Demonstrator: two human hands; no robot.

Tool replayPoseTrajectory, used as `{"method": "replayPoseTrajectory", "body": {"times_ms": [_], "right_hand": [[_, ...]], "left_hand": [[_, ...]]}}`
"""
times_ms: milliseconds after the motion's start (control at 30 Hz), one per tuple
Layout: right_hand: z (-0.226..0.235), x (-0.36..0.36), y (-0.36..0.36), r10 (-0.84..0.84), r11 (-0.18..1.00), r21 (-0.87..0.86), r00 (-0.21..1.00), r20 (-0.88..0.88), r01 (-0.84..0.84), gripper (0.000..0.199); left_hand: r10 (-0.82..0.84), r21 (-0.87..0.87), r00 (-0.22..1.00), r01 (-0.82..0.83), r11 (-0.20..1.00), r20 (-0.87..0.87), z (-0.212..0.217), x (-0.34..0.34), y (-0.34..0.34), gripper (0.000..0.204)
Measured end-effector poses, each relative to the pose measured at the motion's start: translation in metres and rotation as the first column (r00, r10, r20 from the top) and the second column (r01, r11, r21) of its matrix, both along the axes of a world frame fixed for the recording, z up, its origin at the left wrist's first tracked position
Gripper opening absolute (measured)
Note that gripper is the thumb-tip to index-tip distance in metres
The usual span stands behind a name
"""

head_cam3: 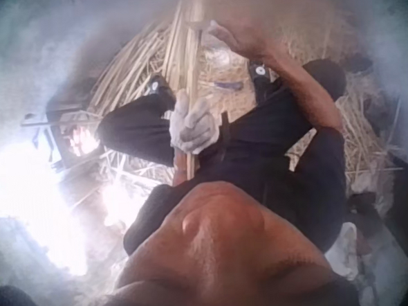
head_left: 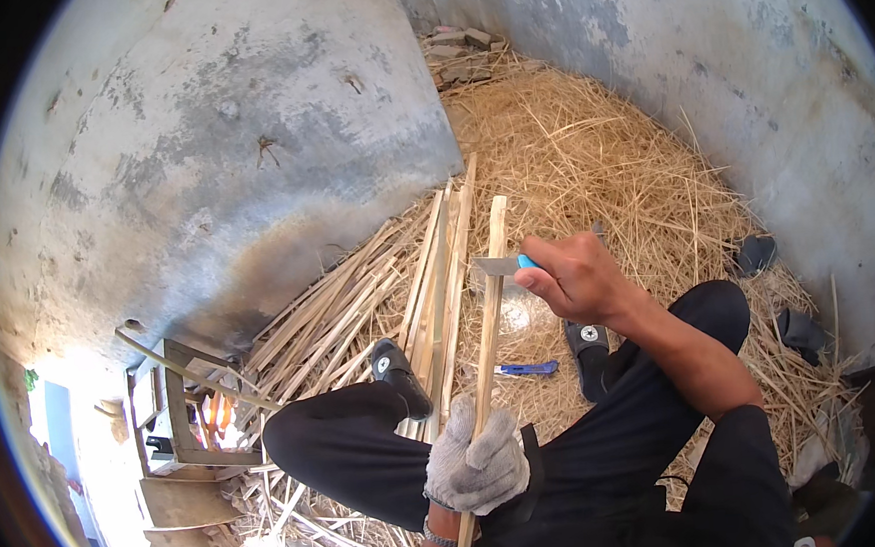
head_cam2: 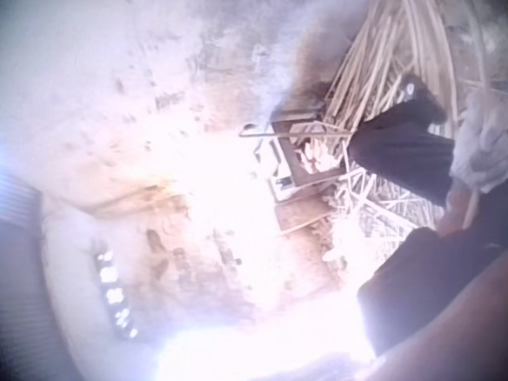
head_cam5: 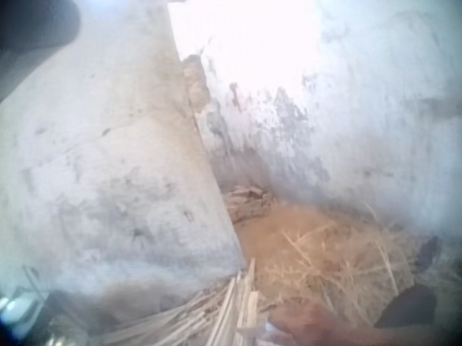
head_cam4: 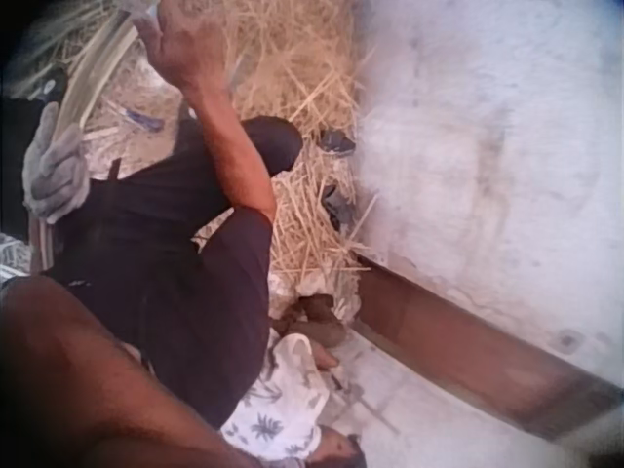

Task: The person sits on a straw-covered floor and uses a knife to split a long bamboo stick into thin strips. They hold the bamboo with a gloved left hand and repeatedly slice downward with the knife in the right hand, separating the material into narrow pieces.

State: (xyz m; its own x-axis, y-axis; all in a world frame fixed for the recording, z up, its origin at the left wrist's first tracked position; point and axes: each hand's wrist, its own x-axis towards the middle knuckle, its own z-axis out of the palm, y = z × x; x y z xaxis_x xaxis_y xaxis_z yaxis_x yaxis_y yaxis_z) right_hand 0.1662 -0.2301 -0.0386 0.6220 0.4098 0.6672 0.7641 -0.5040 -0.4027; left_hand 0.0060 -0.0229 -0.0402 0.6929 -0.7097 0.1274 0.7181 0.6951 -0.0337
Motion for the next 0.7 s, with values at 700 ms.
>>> {"method": "replayPoseTrajectory", "body": {"times_ms": [700], "right_hand": [[0.004, 0.042, -0.041, -0.486, 0.857, 0.098, 0.855, -0.18, 0.507, 0.051]], "left_hand": [[0.131, 0.399, 0.99, -0.138, 0.906, 0.044, 0.01, 0.002, 0.013, 0.056]]}}
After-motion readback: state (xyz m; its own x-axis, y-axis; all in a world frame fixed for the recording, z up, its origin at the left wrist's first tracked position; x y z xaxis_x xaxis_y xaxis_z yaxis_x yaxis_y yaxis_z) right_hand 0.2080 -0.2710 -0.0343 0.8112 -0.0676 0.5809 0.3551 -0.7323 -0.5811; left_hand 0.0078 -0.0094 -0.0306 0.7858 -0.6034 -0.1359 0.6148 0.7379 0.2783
